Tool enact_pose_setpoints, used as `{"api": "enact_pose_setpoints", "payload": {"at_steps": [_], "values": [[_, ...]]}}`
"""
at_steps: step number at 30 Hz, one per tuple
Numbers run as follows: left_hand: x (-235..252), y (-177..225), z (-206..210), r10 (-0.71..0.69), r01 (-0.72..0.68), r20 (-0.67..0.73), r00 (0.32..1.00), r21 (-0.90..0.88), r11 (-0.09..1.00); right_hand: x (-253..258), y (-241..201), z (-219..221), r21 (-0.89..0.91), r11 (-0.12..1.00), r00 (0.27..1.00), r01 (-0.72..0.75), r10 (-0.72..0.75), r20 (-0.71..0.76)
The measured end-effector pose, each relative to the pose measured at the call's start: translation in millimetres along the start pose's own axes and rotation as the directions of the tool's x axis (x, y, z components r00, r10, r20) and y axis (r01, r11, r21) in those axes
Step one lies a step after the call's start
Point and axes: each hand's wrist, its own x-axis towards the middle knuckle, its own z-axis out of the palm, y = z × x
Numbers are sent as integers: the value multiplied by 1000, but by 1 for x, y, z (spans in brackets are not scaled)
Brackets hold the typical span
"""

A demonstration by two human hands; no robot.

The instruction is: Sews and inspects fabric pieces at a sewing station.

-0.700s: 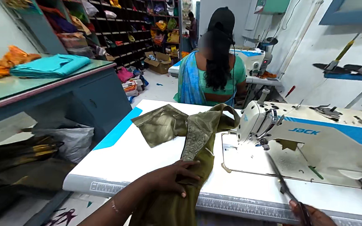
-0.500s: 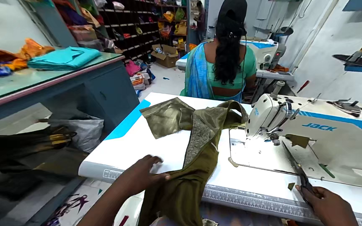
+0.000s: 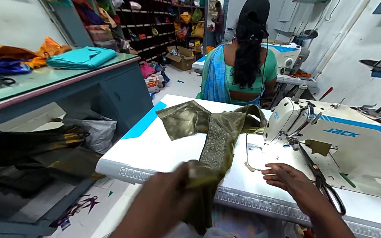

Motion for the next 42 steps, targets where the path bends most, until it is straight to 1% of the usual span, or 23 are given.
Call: {"api": "enact_pose_setpoints", "payload": {"at_steps": [1, 2, 3, 5, 6, 7, 8, 9, 10, 12, 13, 14, 16, 18, 20, 22, 23, 25, 28, 30, 36, 40, 42], "values": [[5, 30, 4, 61, -34, 233, 970, -119, 992, 6, -7, 8, 55, 997, 998, -61, 59, 37], [14, 57, 15, 151, -39, 492, 857, -231, 972, 15, -10, 16, 59, 991, 992, -117, 114, 55], [24, 76, 38, 262, -62, 654, 710, -313, 948, 24, -11, 24, 28, 989, 988, -146, 144, 56], [37, 95, 95, 414, -125, 787, 458, -403, 906, 40, -7, 35, -76, 985, 987, -157, 159, 23], [40, 99, 115, 440, -152, 813, 380, -415, 897, 47, -1, 39, -131, 980, 989, -148, 149, -2], [42, 98, 125, 457, -167, 815, 356, -426, 889, 52, 5, 41, -181, 974, 990, -139, 136, -30], [45, 96, 123, 458, -144, 797, 395, -439, 887, 55, 11, 42, -216, 968, 992, -127, 121, -42], [50, 90, 113, 433, -95, 759, 486, -446, 890, 57, 16, 43, -228, 968, 994, -106, 100, -38], [58, 81, 100, 365, -32, 701, 613, -439, 898, 57, 19, 43, -214, 973, 996, -86, 84, -22], [75, 54, 80, 74, 128, 530, 845, -334, 934, 58, 24, 43, -153, 987, 998, -51, 55, 19], [84, 37, 77, -102, 212, 399, 911, -243, 947, 59, 28, 43, -122, 992, 998, -36, 41, 43], [91, 21, 77, -269, 321, 292, 918, -148, 936, 60, 32, 44, -96, 995, 998, -23, 29, 62], [98, -8, 90, -475, 482, 203, 856, 14, 876, 66, 38, 49, -41, 999, 995, -21, 25, 92], [98, -24, 111, -505, 488, 186, 843, 132, 863, 71, 38, 55, 35, 998, 991, -60, 55, 125], [96, -28, 124, -434, 415, 176, 883, 135, 900, 73, 36, 59, 128, 988, 986, -85, 65, 153], [99, -33, 122, -414, 427, 231, 881, -8, 904, 74, 31, 59, 228, 971, 988, -72, 38, 150], [101, -38, 116, -407, 446, 234, 883, -150, 882, 73, 25, 56, 278, 959, 991, -53, 17, 133], [110, -51, 102, -393, 419, 172, 903, -550, 722, 72, 6, 48, 349, 937, 995, 24, -55, 80], [125, -43, 65, -359, 207, 37, 933, -870, 447, 72, -37, 38, 379, 909, 979, 174, -200, 30], [135, -31, 38, -321, 55, -79, 944, -920, 387, 71, -69, 33, 376, 884, 951, 277, -308, 21], [162, -12, -29, -184, -222, -318, 930, -886, 408, 71, -151, 15, 298, 770, 794, 565, -605, 56], [175, 1, -59, -33, -411, -528, 849, -696, 589, 62, -201, -1, 130, 707, 714, 695, -700, -10], [181, 11, -72, -15, -460, -615, 788, -606, 649, 57, -222, -10, 107, 679, 686, 727, -724, -69]]}}
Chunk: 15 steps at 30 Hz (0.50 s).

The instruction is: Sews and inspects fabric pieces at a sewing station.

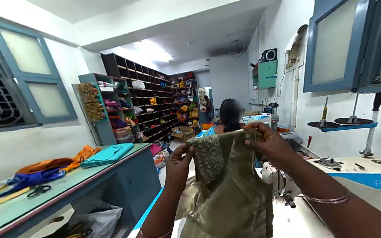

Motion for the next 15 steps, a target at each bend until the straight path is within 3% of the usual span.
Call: {"api": "enact_pose_setpoints", "payload": {"at_steps": [3, 8, 11, 15], "values": [[14, 18, 5, 78, -77, -65, 995, 24, 997, 11, -21, -2, 36, 999, 995, 31, -28, -100], [21, 28, 17, 79, -113, -175, 981, -188, 976, 5, -26, 9, 63, 991, 954, 119, -96, -285], [6, 37, 18, 67, -105, -216, 974, -172, 980, -8, -21, 10, 199, 954, 951, 226, -172, -257], [-17, 55, 13, 82, -137, -256, 963, -205, 969, -29, -22, 11, 374, 894, 967, 248, -205, -150]]}}
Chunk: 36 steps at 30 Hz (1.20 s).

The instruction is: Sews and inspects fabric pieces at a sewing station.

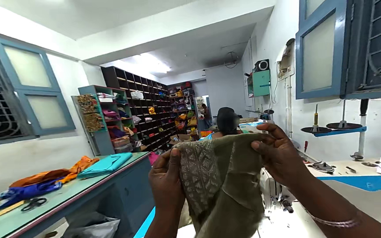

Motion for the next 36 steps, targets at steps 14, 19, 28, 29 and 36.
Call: {"api": "enact_pose_setpoints", "payload": {"at_steps": [14, 19, 28, 29, 36], "values": [[-60, -82, -37, -123, 17, 137, 983, 598, 801, -77, 76, -30, -286, 896, 936, -341, 352, -13], [-82, -102, -59, 136, -242, 218, 966, 586, 773, -119, 91, -31, -383, 901, 977, -205, 212, -25], [-120, -93, -73, -125, 39, 169, 978, 441, 897, -157, 78, -25, -165, 740, 717, -652, 530, -454], [-124, -93, -73, -105, 19, 175, 979, 434, 901, -156, 73, -21, -60, 715, 654, -697, 599, -462], [-135, -93, -77, -230, 83, 238, 944, 501, 861, -152, 68, -17, 19, 750, 710, -662, 634, -306]]}}
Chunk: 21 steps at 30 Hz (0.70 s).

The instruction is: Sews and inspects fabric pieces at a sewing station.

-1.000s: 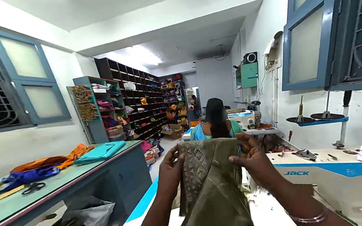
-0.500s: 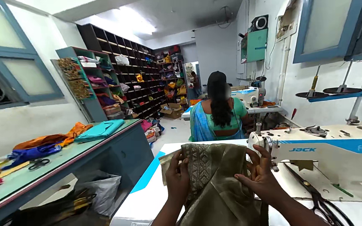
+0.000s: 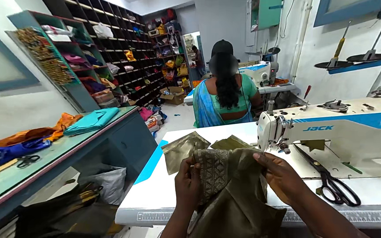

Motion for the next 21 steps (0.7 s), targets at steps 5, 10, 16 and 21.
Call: {"api": "enact_pose_setpoints", "payload": {"at_steps": [5, 10, 16, 21], "values": [[-7, 8, 5, -311, 302, -9, 950, -217, 928, 2, -6, 8, 137, 976, 972, -167, 139, 190], [-11, 11, 12, -94, 91, -222, 970, -24, 996, 5, -5, 6, 118, 982, 950, -150, 110, 293], [-7, 22, -18, 237, -202, -163, 958, 207, 957, -4, -1, -8, 81, 971, 851, -225, 155, 501], [-14, -32, -11, 169, -164, 12, 986, 315, 935, 8, 47, -12, 80, 933, 882, -350, 299, 363]]}}
